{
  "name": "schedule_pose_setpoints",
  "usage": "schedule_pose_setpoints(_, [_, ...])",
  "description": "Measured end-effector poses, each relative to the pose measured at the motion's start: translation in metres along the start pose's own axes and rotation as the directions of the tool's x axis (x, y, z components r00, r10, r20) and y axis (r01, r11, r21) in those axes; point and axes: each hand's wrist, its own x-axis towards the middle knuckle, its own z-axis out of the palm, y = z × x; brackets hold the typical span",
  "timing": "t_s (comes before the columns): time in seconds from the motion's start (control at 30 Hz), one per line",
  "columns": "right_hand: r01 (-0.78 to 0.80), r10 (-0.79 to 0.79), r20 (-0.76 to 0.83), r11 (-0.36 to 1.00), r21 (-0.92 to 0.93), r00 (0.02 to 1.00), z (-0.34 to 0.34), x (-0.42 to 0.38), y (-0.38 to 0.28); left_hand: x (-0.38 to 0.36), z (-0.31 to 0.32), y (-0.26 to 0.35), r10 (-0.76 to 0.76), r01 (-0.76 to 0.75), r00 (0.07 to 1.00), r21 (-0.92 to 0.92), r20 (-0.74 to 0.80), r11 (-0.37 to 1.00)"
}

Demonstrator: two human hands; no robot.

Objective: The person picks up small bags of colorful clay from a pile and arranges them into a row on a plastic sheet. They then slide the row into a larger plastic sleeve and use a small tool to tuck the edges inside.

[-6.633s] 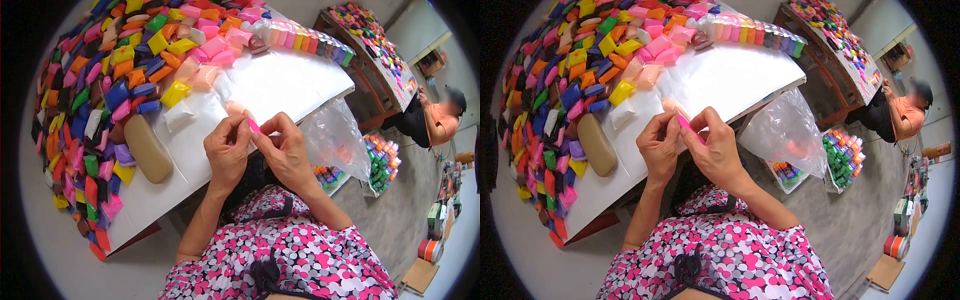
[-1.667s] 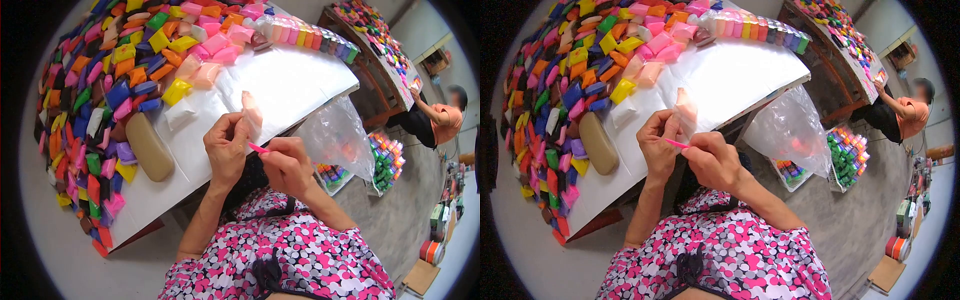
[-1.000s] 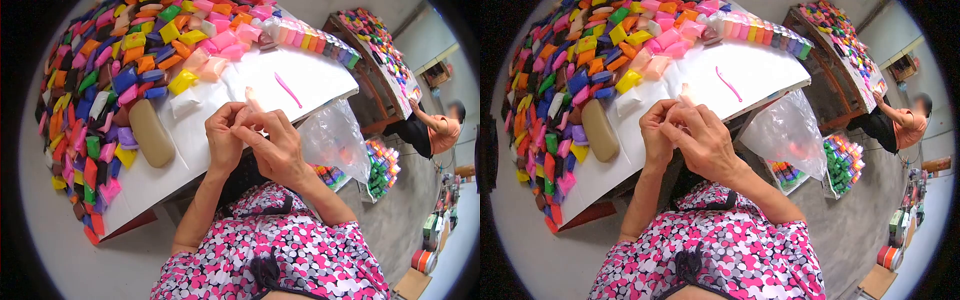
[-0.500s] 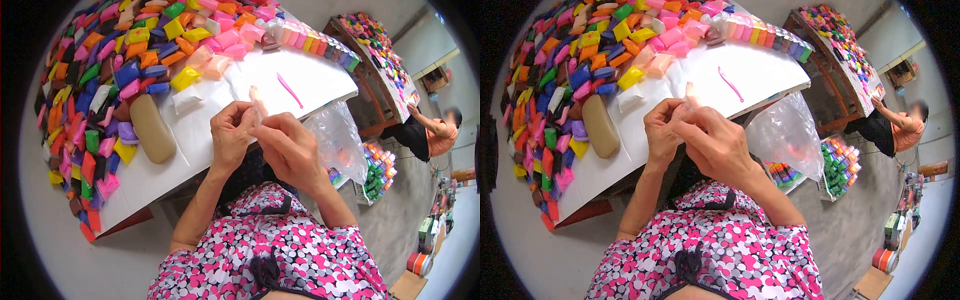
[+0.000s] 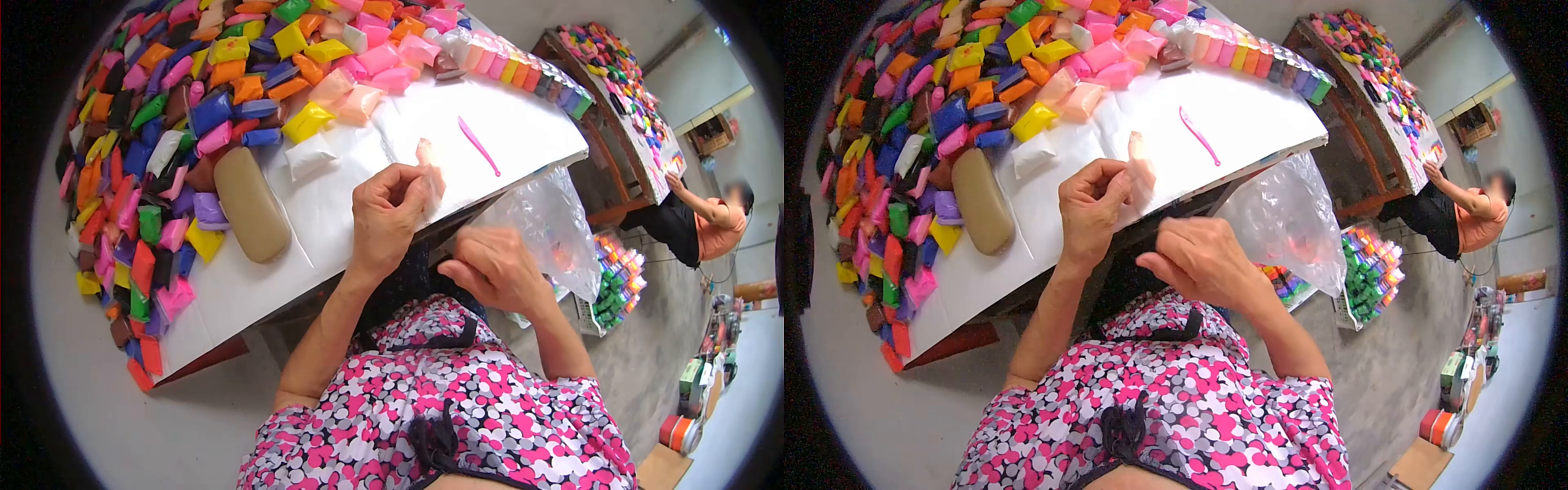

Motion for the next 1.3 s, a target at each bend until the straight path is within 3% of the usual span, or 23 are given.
schedule_pose_setpoints(0.07, [-0.051, 0.05, 0.021, 0.996, 0.067, 0.999, 0.004, -0.015, -0.002, 0.0, 0.002, 0.002, -0.007, 0.007, 1.0, -0.037, -0.018, 0.999])
schedule_pose_setpoints(0.17, [0.028, -0.003, -0.205, 0.992, 0.121, 0.979, 0.024, -0.016, -0.009, 0.001, 0.002, 0.002, -0.014, 0.013, 1.0, -0.072, -0.018, 0.997])
schedule_pose_setpoints(0.2, [0.034, -0.018, -0.136, 0.993, 0.115, 0.99, 0.026, -0.025, -0.001, 0.001, 0.002, 0.002, -0.016, 0.015, 1.0, -0.082, -0.014, 0.997])
schedule_pose_setpoints(0.27, [-0.026, 0.025, -0.013, 0.995, -0.098, 1.0, 0.022, -0.04, 0.005, 0.003, 0.001, 0.002, -0.033, 0.031, 0.999, -0.127, -0.015, 0.991])
schedule_pose_setpoints(0.33, [-0.058, 0.037, -0.1, 0.974, -0.217, 0.994, 0.024, -0.039, 0.007, 0.005, 0.0, 0.004, -0.051, 0.048, 0.999, -0.162, -0.015, 0.986])
schedule_pose_setpoints(0.4, [-0.055, 0.003, -0.344, 0.988, -0.142, 0.939, 0.027, -0.016, 0.0, 0.006, 0.0, 0.009, -0.071, 0.067, 0.997, -0.188, -0.019, 0.98])
schedule_pose_setpoints(0.5, [0.028, -0.077, -0.351, 0.989, -0.143, 0.933, 0.025, -0.009, 0.004, 0.01, 0.003, 0.019, -0.069, 0.054, 0.995, -0.207, -0.068, 0.977])
schedule_pose_setpoints(0.57, [0.026, -0.047, -0.143, 0.989, -0.147, 0.989, 0.014, -0.021, 0.004, 0.012, 0.004, 0.025, -0.101, 0.077, 0.992, -0.26, -0.081, 0.962])
schedule_pose_setpoints(0.6, [0.028, -0.05, -0.146, 0.989, -0.146, 0.988, 0.013, -0.021, 0.007, 0.012, 0.005, 0.028, -0.118, 0.089, 0.989, -0.287, -0.086, 0.954])
schedule_pose_setpoints(0.73, [-0.155, 0.065, -0.572, 0.982, -0.11, 0.817, 0.019, 0.004, 0.0, 0.01, 0.008, 0.038, -0.172, 0.134, 0.98, -0.315, -0.098, 0.94])
schedule_pose_setpoints(0.8, [-0.155, 0.006, -0.641, 0.972, -0.177, 0.768, 0.019, 0.026, -0.001, 0.008, 0.012, 0.041, -0.205, 0.162, 0.973, -0.322, -0.103, 0.933])
schedule_pose_setpoints(1.0, [-0.006, -0.064, -0.613, 0.994, -0.11, 0.787, 0.027, 0.049, 0.025, 0.008, 0.012, 0.041, -0.153, 0.1, 0.979, -0.339, -0.134, 0.935])
schedule_pose_setpoints(1.07, [0.006, -0.038, -0.604, 0.999, -0.054, 0.796, 0.027, 0.051, 0.024, 0.008, 0.001, 0.039, -0.205, 0.16, 0.972, -0.316, -0.114, 0.935])
schedule_pose_setpoints(1.2, [0.002, -0.103, -0.638, 0.988, -0.157, 0.763, 0.032, 0.059, 0.032, 0.007, -0.001, 0.037, -0.245, 0.201, 0.965, -0.326, -0.099, 0.924])
schedule_pose_setpoints(1.27, [0.017, -0.132, -0.665, 0.984, -0.176, 0.735, 0.035, 0.063, 0.038, 0.007, -0.004, 0.029, -0.161, 0.126, 0.972, -0.202, -0.171, 0.971])
schedule_pose_setpoints(1.3, [-0.009, -0.056, -0.666, 0.995, -0.094, 0.744, 0.034, 0.064, 0.04, 0.008, -0.005, 0.026, -0.115, 0.088, 0.973, -0.136, -0.201, 0.987])
